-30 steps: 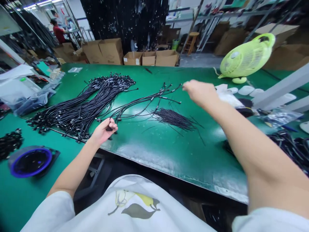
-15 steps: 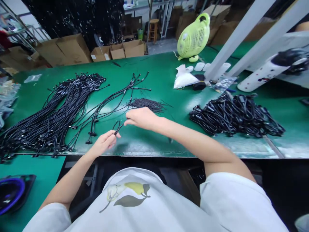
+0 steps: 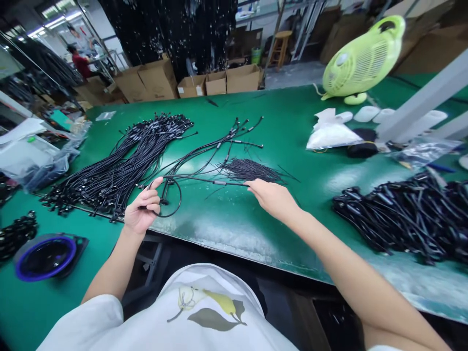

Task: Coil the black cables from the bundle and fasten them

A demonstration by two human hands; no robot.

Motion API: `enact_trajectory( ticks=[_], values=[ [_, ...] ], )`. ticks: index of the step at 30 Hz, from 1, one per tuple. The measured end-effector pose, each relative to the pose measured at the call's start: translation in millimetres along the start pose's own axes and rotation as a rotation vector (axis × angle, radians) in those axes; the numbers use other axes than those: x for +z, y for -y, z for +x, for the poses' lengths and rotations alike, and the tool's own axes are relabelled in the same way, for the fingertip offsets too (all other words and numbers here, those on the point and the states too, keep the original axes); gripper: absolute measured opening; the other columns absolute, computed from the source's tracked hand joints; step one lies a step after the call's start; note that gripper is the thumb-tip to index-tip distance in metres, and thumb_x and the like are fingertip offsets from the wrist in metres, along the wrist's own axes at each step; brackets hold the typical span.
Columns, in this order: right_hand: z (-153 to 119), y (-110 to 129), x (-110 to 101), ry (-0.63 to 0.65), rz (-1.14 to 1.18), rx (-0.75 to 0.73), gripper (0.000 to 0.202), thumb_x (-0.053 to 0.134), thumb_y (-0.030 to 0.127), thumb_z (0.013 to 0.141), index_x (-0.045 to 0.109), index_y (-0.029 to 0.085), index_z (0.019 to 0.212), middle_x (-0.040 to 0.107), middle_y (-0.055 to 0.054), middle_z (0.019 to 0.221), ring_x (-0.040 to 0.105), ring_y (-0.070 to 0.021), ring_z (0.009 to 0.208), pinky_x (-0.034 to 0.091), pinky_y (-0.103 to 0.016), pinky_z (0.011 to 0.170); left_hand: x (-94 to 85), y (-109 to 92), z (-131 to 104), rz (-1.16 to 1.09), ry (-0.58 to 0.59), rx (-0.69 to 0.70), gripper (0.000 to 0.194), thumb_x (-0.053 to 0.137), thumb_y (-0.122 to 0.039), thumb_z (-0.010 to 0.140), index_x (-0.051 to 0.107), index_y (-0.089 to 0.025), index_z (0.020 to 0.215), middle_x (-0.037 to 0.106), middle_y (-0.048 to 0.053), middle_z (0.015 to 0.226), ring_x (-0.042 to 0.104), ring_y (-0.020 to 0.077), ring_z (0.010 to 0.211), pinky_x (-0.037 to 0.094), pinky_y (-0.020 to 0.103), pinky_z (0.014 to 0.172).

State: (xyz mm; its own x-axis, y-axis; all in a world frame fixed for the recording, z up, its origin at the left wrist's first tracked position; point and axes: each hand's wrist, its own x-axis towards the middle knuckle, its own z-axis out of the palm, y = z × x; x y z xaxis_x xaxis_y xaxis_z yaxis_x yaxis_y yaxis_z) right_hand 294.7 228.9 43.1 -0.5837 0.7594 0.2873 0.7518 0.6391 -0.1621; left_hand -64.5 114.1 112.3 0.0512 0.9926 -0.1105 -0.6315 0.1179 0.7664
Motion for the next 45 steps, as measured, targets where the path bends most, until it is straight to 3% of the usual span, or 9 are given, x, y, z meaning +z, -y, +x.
enact_trajectory(
  ticks=[4, 9, 21, 25, 30, 34, 37, 41, 45],
  values=[
    [-0.3, -18.6, -17.9, -0.060, 0.014, 0.086, 0.041, 0.029, 0.035, 0.098, 0.063, 0.022, 0.116, 0.069, -0.009, 0.109, 0.066, -0.0258, 0.094, 0.050, -0.035, 0.072, -13.4, 4.3, -4.8, 0.133, 0.190, -0.127, 0.043, 0.071, -0.020, 0.073, 0.067, -0.010, 0.114, 0.032, -0.008, 0.053, 0.026, 0.0039, 0.043, 0.028, 0.017, 0.043],
    [-5.2, -34.9, -24.6, -0.011, -0.030, 0.145, 0.042, 0.029, 0.036, 0.097, 0.065, 0.024, 0.114, 0.069, -0.012, 0.106, 0.065, -0.0265, 0.087, 0.046, -0.035, 0.065, -38.3, 0.0, -13.2, 0.477, 0.443, -0.438, 0.045, 0.068, -0.032, 0.081, 0.065, -0.011, 0.120, 0.052, 0.000, 0.057, 0.041, 0.0089, 0.048, 0.029, 0.023, 0.048],
    [-15.5, -27.4, -8.4, 0.004, -0.029, 0.084, 0.041, 0.030, 0.033, 0.097, 0.060, 0.022, 0.123, 0.070, -0.007, 0.107, 0.067, -0.0237, 0.085, 0.048, -0.033, 0.065, -59.8, 3.1, -1.1, 0.433, 0.248, -0.276, 0.035, 0.072, -0.043, 0.077, 0.072, -0.011, 0.091, 0.035, -0.005, 0.053, 0.028, 0.0065, 0.048, 0.023, 0.021, 0.048],
    [-16.1, -15.8, -5.5, -0.003, -0.081, 0.088, 0.038, 0.032, 0.029, 0.096, 0.062, 0.022, 0.119, 0.072, -0.007, 0.101, 0.066, -0.0209, 0.076, 0.042, -0.030, 0.058, -39.2, 7.1, 3.3, 0.262, 0.191, -0.164, 0.041, 0.073, -0.043, 0.077, 0.070, -0.015, 0.106, 0.029, -0.007, 0.056, 0.025, 0.0063, 0.047, 0.024, 0.019, 0.043],
    [-28.2, 57.1, -2.4, 0.125, -0.110, -0.213, 0.027, 0.040, 0.023, 0.093, 0.065, 0.017, 0.083, 0.063, -0.005, 0.063, 0.052, -0.0143, 0.050, 0.028, -0.028, 0.052, 11.7, 38.6, 26.5, 0.466, -0.010, 0.214, 0.027, 0.061, -0.040, 0.088, 0.065, -0.023, 0.107, 0.060, 0.003, 0.086, 0.057, 0.0140, 0.077, 0.048, 0.027, 0.073],
    [-27.8, 97.6, -17.0, 0.117, 0.160, -0.399, 0.032, 0.039, 0.027, 0.097, 0.060, 0.018, 0.075, 0.061, -0.002, 0.065, 0.051, -0.0126, 0.054, 0.030, -0.026, 0.056, 35.5, 73.2, 24.4, 1.011, 0.345, 0.149, 0.025, 0.051, -0.038, 0.093, 0.067, -0.022, 0.102, 0.066, 0.009, 0.109, 0.059, 0.0239, 0.107, 0.040, 0.037, 0.098],
    [-13.7, 95.0, -25.2, -0.019, 0.443, -0.209, 0.027, 0.045, 0.035, 0.096, 0.061, 0.019, 0.082, 0.063, -0.003, 0.076, 0.056, -0.0137, 0.068, 0.038, -0.025, 0.064, 38.7, 85.9, 13.2, 1.037, 0.504, 0.030, 0.024, 0.048, -0.037, 0.095, 0.065, -0.021, 0.096, 0.066, 0.007, 0.088, 0.061, 0.0202, 0.086, 0.044, 0.033, 0.085],
    [3.9, 93.3, -7.2, -0.205, 0.882, 0.128, 0.025, 0.053, 0.044, 0.090, 0.061, 0.020, 0.090, 0.063, -0.004, 0.086, 0.058, -0.0181, 0.085, 0.044, -0.030, 0.078, 40.0, 92.7, 12.2, 0.687, 0.296, -0.001, 0.026, 0.051, -0.045, 0.092, 0.059, -0.020, 0.090, 0.053, 0.000, 0.066, 0.055, 0.0159, 0.066, 0.045, 0.031, 0.071],
    [9.2, 113.4, 22.2, -0.173, 1.323, 0.419, 0.026, 0.049, 0.041, 0.091, 0.057, 0.019, 0.079, 0.056, 0.001, 0.074, 0.046, -0.0102, 0.059, 0.038, -0.023, 0.057, 42.5, 108.0, 13.4, 0.469, 0.232, -0.206, 0.040, 0.055, -0.056, 0.087, 0.060, -0.017, 0.080, 0.051, 0.000, 0.061, 0.060, 0.0195, 0.076, 0.046, 0.035, 0.084]
  ],
)
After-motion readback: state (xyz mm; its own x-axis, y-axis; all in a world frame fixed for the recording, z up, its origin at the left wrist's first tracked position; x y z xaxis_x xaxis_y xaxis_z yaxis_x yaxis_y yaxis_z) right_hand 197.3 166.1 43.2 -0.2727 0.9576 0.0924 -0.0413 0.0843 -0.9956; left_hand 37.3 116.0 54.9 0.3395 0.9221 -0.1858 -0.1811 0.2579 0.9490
